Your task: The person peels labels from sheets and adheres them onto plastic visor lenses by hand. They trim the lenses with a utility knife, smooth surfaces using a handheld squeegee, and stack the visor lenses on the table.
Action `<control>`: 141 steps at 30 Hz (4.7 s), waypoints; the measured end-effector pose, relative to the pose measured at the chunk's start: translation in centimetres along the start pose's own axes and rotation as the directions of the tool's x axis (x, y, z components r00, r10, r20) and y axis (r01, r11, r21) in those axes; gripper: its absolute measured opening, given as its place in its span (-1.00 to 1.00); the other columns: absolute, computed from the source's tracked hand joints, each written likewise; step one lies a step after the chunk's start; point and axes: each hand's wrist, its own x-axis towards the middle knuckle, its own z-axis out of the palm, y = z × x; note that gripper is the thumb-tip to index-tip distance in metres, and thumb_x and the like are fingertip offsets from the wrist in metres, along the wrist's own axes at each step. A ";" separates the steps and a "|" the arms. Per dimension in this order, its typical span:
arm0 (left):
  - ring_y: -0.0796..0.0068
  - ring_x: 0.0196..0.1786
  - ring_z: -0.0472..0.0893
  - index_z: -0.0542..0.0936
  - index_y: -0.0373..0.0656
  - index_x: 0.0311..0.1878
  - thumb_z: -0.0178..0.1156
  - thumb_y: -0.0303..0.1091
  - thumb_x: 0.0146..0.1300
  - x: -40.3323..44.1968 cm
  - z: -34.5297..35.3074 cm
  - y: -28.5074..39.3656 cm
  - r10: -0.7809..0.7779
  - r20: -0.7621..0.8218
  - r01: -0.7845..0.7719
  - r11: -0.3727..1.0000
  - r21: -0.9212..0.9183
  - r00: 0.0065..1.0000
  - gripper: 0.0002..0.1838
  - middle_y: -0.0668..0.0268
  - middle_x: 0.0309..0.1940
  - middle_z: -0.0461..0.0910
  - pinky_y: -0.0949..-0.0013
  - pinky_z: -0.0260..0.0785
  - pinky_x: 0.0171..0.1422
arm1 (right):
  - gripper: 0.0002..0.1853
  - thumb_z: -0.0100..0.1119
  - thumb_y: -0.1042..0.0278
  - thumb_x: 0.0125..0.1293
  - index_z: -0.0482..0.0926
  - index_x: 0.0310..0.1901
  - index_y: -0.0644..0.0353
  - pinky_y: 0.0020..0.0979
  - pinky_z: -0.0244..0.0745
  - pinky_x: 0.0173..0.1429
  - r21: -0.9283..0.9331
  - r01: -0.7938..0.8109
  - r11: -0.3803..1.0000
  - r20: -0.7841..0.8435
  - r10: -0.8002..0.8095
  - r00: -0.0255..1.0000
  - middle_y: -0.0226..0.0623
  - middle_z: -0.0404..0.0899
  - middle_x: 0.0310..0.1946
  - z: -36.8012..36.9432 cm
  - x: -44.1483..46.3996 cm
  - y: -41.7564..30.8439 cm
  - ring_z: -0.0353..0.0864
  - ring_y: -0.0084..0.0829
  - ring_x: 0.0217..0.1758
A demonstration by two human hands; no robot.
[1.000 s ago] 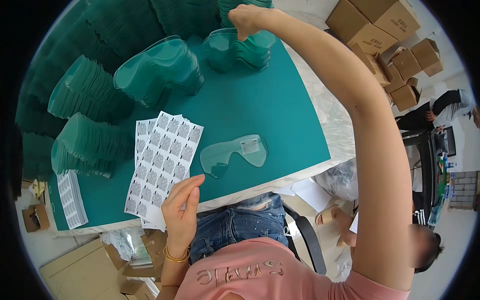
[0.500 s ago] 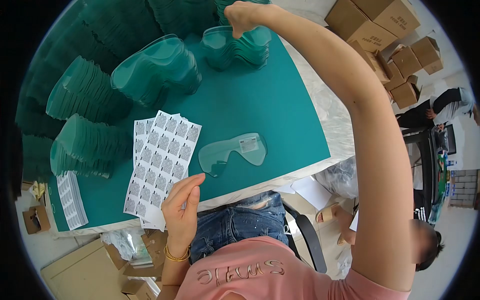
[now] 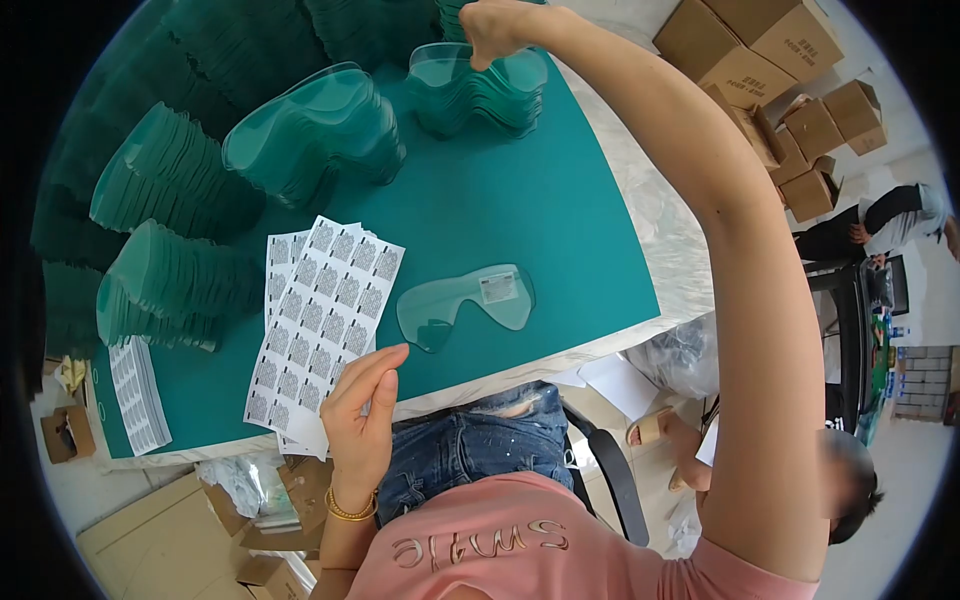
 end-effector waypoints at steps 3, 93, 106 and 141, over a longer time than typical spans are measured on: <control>0.23 -0.03 0.62 0.65 -0.30 -0.08 0.14 -0.45 0.33 0.1 0.1 0.2 0.009 0.005 -0.009 1.000 0.003 1.000 -0.80 0.15 -0.11 0.66 0.31 0.43 0.09 | -0.71 0.36 0.12 -0.13 0.68 -0.50 0.22 -0.16 0.50 -0.34 -0.050 -0.019 0.999 0.025 0.020 0.999 -0.03 0.61 -0.54 0.4 0.1 0.1 0.63 -0.09 -0.43; 0.82 -0.49 0.19 0.58 -0.33 -0.17 0.22 -0.37 0.22 5.2 9.3 8.7 -0.103 0.561 0.531 0.495 -0.687 0.822 -0.79 0.60 -0.57 0.25 0.62 0.01 -0.39 | -0.46 0.43 -0.02 -0.13 0.24 -0.35 0.00 -0.52 0.14 -0.19 0.618 0.229 -0.752 -0.251 0.088 0.964 -0.53 0.18 -0.38 5.0 -26.9 -11.4 0.18 -0.56 -0.30; 0.31 0.10 0.52 0.34 -0.29 0.26 -0.06 -0.13 0.36 4.0 5.6 3.6 -0.172 0.603 0.612 -0.001 -0.791 0.779 -0.48 0.08 0.07 0.50 0.29 0.31 0.24 | -0.36 0.41 0.04 0.03 0.45 0.04 0.32 -0.48 0.36 -0.02 0.872 0.256 -0.418 -0.195 0.185 0.963 -0.27 0.45 -0.12 5.6 -27.6 -6.5 0.40 -0.48 -0.11; 0.20 0.23 0.52 0.31 -0.24 0.35 -0.15 -0.27 0.52 0.8 -0.8 1.3 -0.253 0.364 0.436 0.359 -0.825 0.897 -0.57 0.12 0.25 0.43 0.12 0.36 0.34 | -0.79 0.40 0.28 0.14 0.69 -0.25 0.20 -0.33 0.30 0.23 0.991 0.080 0.107 -0.081 0.010 0.997 -0.28 0.49 0.09 2.9 -19.6 -23.4 0.42 -0.35 0.16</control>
